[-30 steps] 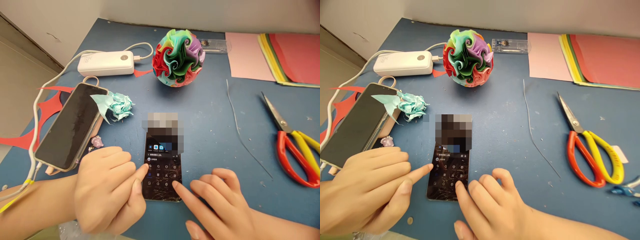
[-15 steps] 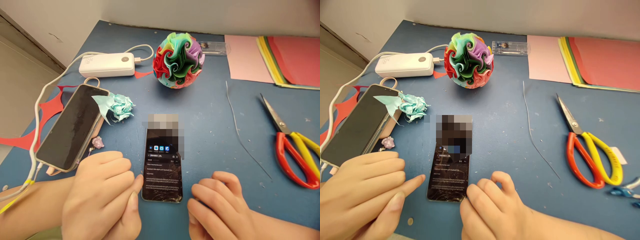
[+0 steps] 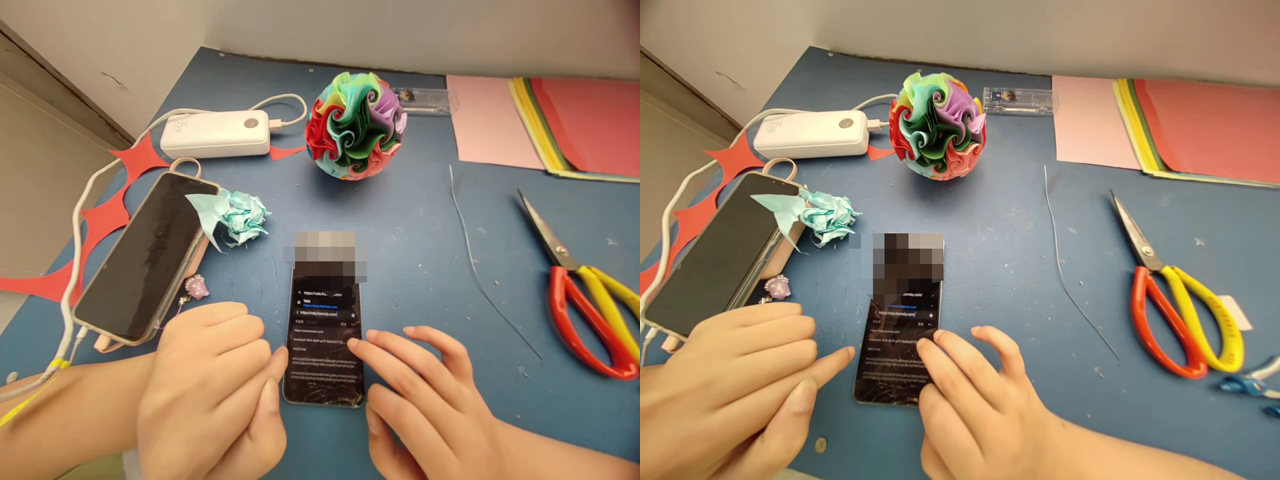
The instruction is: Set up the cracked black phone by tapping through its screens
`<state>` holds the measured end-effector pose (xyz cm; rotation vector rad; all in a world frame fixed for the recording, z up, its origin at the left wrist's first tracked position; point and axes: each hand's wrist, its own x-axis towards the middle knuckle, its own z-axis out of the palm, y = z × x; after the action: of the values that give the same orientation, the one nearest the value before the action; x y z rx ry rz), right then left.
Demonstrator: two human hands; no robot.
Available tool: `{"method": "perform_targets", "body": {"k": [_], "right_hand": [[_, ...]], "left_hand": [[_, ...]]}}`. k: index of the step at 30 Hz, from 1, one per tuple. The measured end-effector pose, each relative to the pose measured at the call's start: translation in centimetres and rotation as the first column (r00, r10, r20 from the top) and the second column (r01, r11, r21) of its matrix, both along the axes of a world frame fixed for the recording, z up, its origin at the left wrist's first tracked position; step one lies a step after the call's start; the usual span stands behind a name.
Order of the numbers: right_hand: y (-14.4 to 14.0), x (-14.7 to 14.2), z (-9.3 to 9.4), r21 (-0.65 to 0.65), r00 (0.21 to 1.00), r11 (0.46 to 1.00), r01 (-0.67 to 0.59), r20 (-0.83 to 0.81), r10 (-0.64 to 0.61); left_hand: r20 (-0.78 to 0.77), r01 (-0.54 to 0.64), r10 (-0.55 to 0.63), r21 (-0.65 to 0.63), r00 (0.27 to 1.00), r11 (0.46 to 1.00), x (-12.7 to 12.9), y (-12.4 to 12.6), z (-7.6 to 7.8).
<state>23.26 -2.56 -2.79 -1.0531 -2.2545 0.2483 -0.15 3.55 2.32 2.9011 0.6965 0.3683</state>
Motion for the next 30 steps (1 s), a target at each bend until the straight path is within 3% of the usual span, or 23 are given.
{"method": "perform_targets", "body": {"k": [5, 9, 14, 19, 25, 30], "right_hand": [[0.5, -0.1, 0.3, -0.036, 0.997, 0.997, 0.072, 0.004, -0.072], [1.2, 0.0, 0.6, -0.041, 0.998, 0.998, 0.041, 0.046, -0.039], [1.3, 0.0, 0.3, -0.049, 0.998, 0.999, 0.011, 0.061, -0.008], [1.5, 0.0, -0.1, -0.127, 0.999, 0.992, 0.027, 0.031, -0.024], [2.0, 0.1, 0.3, -0.138, 0.990, 0.990, -0.023, 0.136, 0.042], [1.8, -0.1, -0.3, -0.106, 0.999, 0.994, -0.014, 0.035, 0.017]], "left_hand": [[0.010, 0.012, -0.012, -0.007, 1.000, 1.000, -0.1, 0.2, 0.0], [0.005, 0.017, -0.017, 0.010, 1.000, 1.000, -0.2, 0.1, -0.2], [0.108, -0.054, 0.050, 0.035, 0.993, 0.998, -0.3, 0.0, -1.3], [0.126, -0.060, 0.055, 0.034, 0.991, 0.998, -0.6, -0.2, -2.0], [0.147, -0.072, 0.067, 0.029, 0.987, 0.997, -0.6, -0.4, -2.2], [0.249, -0.157, 0.133, 0.082, 0.959, 0.984, -0.1, -0.6, -2.9]]}}
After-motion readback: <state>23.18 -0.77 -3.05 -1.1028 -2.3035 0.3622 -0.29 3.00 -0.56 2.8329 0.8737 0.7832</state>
